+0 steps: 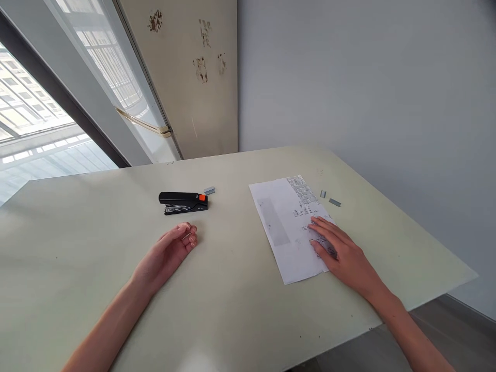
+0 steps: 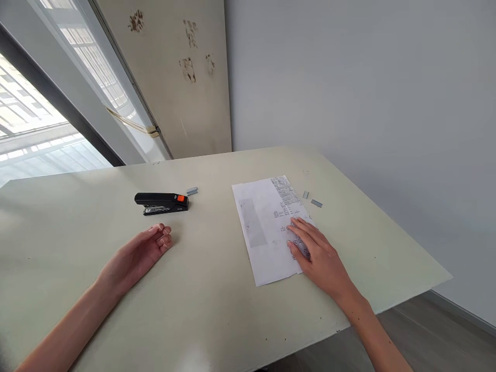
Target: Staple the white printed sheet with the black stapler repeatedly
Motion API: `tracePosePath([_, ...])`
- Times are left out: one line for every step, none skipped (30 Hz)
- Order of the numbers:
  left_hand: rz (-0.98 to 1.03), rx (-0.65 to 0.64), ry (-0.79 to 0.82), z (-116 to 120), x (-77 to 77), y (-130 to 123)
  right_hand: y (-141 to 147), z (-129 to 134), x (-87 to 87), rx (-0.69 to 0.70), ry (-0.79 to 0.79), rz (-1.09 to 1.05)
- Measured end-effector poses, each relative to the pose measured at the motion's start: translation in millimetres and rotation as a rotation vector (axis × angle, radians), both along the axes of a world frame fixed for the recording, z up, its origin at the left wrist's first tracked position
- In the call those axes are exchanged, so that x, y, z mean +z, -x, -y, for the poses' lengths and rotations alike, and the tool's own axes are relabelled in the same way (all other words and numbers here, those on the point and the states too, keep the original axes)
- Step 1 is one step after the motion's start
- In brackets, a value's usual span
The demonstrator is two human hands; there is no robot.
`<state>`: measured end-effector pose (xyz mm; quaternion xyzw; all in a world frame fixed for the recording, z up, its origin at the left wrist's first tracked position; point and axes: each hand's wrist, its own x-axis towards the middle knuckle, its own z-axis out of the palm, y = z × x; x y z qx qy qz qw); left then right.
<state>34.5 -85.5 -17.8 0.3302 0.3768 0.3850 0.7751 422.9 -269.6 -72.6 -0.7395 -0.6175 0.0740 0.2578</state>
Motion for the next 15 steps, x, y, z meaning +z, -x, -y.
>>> tracePosePath([0.001, -0.001, 0.002, 0, 0.1, 0, -1, 0, -0.6, 0.000, 0.000, 0.006])
tracePosePath([0.002, -0.003, 0.005, 0, 0.4, 0, -1, 1, -1.5, 0.005, -0.002, 0.013])
tracePosePath([0.005, -0.004, 0.008, 0, 0.9, 0, -1, 2, -2.4, 0.013, -0.008, 0.021])
tracePosePath([0.007, -0.004, 0.010, 0, 1.4, -1, 0, 3, -3.4, 0.029, -0.020, 0.029])
tracePosePath([0.006, -0.005, 0.009, 0, 2.1, -1, 3, 4, -4.3, 0.051, -0.034, 0.036])
tracePosePath([0.000, -0.005, 0.001, 1, 2.7, -2, 9, 6, -5.0, 0.078, -0.051, 0.043])
tracePosePath([-0.014, -0.006, -0.015, 2, 3.3, -2, 17, 9, -5.4, 0.108, -0.069, 0.049])
tracePosePath([-0.038, -0.009, -0.044, 4, 3.8, -3, 27, 13, -5.5, 0.137, -0.086, 0.054])
tracePosePath([-0.075, -0.011, -0.087, 6, 4.0, -3, 40, 17, -5.2, 0.163, -0.102, 0.059])
tracePosePath([-0.135, -0.011, -0.148, 9, 4.0, -3, 54, 22, -4.5, 0.183, -0.112, 0.063])
tracePosePath([-0.221, -0.012, -0.226, 12, 3.8, -4, 70, 27, -3.3, 0.198, -0.123, 0.063])
tracePosePath([-0.325, -0.014, -0.323, 15, 3.2, -4, 87, 32, -1.6, 0.218, -0.135, 0.061])
tracePosePath([-0.433, -0.018, -0.439, 19, 2.3, -5, 102, 37, 0.7, 0.245, -0.146, 0.053])
tracePosePath([-0.530, -0.026, -0.564, 21, 1.2, -5, 117, 42, 3.5, 0.281, -0.140, 0.035])
tracePosePath([-0.606, -0.041, -0.684, 23, -0.3, -6, 129, 46, 6.5, 0.325, -0.122, 0.003])
